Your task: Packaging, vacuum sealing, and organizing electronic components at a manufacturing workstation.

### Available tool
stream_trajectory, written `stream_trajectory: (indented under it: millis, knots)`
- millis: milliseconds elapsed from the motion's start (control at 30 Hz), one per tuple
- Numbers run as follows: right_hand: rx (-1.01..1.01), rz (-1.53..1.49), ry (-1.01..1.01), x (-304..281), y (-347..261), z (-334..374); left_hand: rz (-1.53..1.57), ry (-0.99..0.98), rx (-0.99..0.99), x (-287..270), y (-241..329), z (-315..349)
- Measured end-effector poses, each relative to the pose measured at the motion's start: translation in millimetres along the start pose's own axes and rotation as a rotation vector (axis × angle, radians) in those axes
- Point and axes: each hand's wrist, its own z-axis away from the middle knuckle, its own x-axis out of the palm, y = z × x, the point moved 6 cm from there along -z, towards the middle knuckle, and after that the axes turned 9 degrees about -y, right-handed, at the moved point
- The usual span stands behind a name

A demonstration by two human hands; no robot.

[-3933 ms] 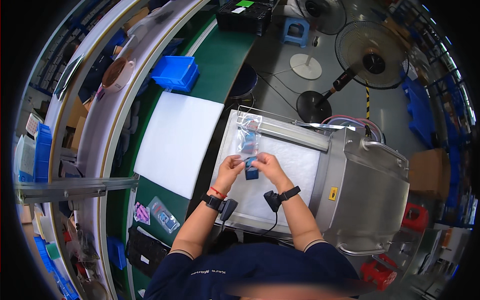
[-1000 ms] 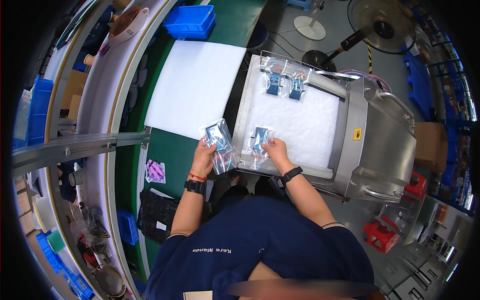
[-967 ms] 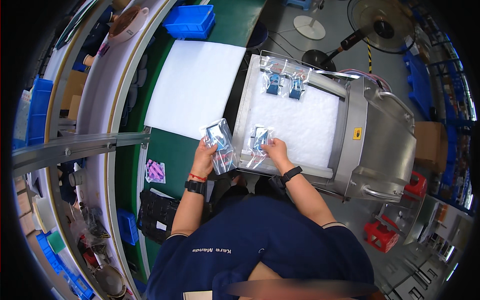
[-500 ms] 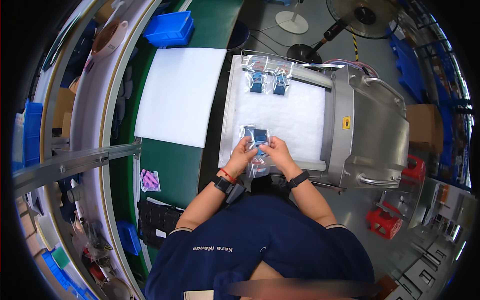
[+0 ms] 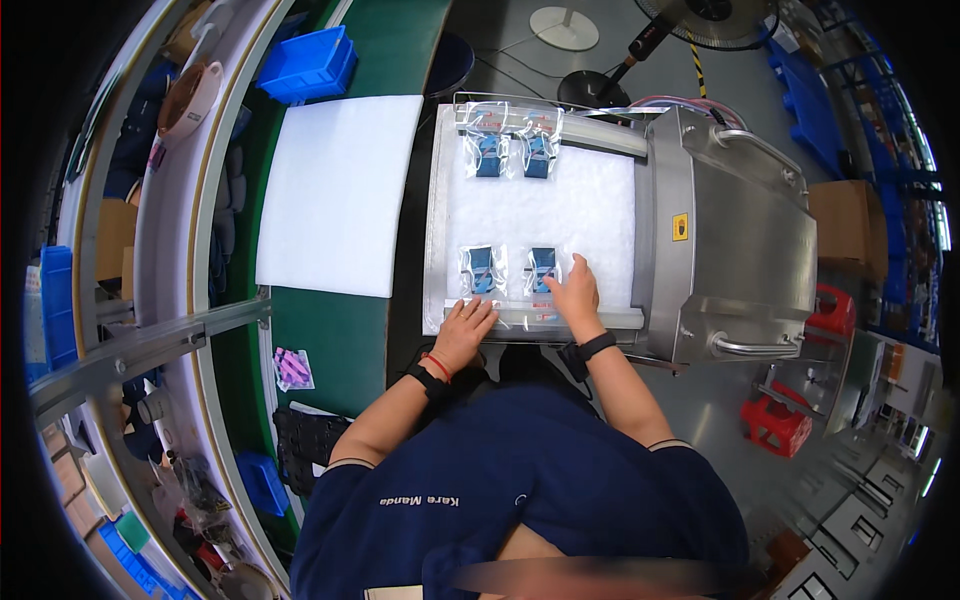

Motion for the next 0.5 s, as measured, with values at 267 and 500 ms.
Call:
stream_trajectory:
  millis: [267,500]
  knots:
    - [-0.748,0.358,-0.251,10.3,-39.0,93.2,0.047,0.043,0.009,-5.3,-1.1,2.1]
    - [-0.927,0.556,-0.124,37.5,-27.4,100.0,0.129,-0.004,-0.061,-15.8,11.8,8.5]
